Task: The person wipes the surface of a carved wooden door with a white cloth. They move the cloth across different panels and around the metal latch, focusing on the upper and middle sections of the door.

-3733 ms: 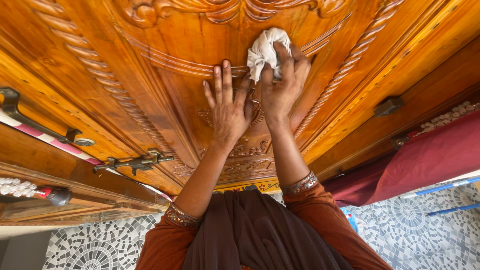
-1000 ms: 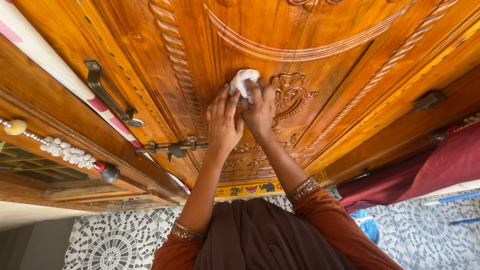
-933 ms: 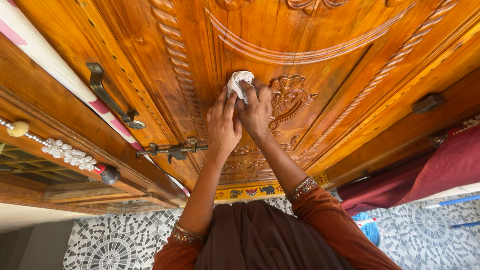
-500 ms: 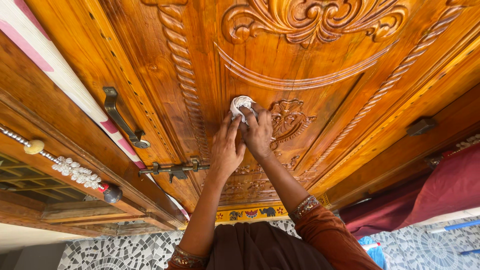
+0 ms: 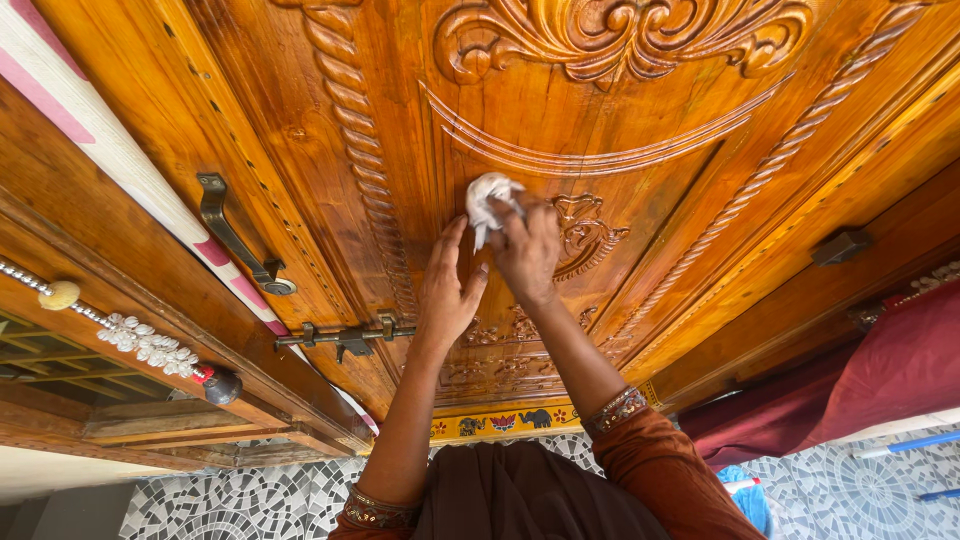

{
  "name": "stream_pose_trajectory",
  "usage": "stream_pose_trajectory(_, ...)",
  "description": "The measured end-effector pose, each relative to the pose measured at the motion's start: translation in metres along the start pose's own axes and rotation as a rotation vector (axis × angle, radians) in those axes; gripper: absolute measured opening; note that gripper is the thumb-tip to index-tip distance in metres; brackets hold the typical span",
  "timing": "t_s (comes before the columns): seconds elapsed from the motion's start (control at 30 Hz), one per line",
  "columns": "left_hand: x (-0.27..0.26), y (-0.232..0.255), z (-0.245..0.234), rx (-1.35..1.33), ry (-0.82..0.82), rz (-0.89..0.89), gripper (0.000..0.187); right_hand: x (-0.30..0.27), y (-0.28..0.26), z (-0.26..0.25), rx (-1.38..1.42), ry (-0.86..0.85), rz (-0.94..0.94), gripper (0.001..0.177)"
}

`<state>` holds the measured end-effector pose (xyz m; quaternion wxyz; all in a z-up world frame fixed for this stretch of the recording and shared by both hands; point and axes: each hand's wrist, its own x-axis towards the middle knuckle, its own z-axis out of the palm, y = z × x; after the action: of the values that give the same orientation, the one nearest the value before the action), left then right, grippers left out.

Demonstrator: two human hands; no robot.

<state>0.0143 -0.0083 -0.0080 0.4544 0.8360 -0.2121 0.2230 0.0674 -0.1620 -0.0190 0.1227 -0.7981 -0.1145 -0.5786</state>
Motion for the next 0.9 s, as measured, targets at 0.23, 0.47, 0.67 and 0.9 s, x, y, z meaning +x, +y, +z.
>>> stream_pose_trajectory(0.23,0.003,0.009,0.000,-0.161,-0.058,-0.044,0.075,-0.001,0.008,-0.022,-0.018,0.066,0.153,0.037)
stream_pose_trajectory(0.47,0.002,0.005,0.013,-0.199,-0.101,-0.015,0.077,-0.004,0.021,-0.009,-0.017,-0.028,0.189,0.037)
stream_pose_trajectory(0.67,0.005,0.006,0.022,-0.161,-0.154,-0.057,0.078,-0.015,0.055,-0.049,0.042,0.146,0.415,0.039)
stream_pose_trajectory(0.9,0.016,0.037,0.045,-0.174,-0.202,-0.031,0.076,-0.021,0.081,-0.032,-0.006,0.080,0.381,0.037)
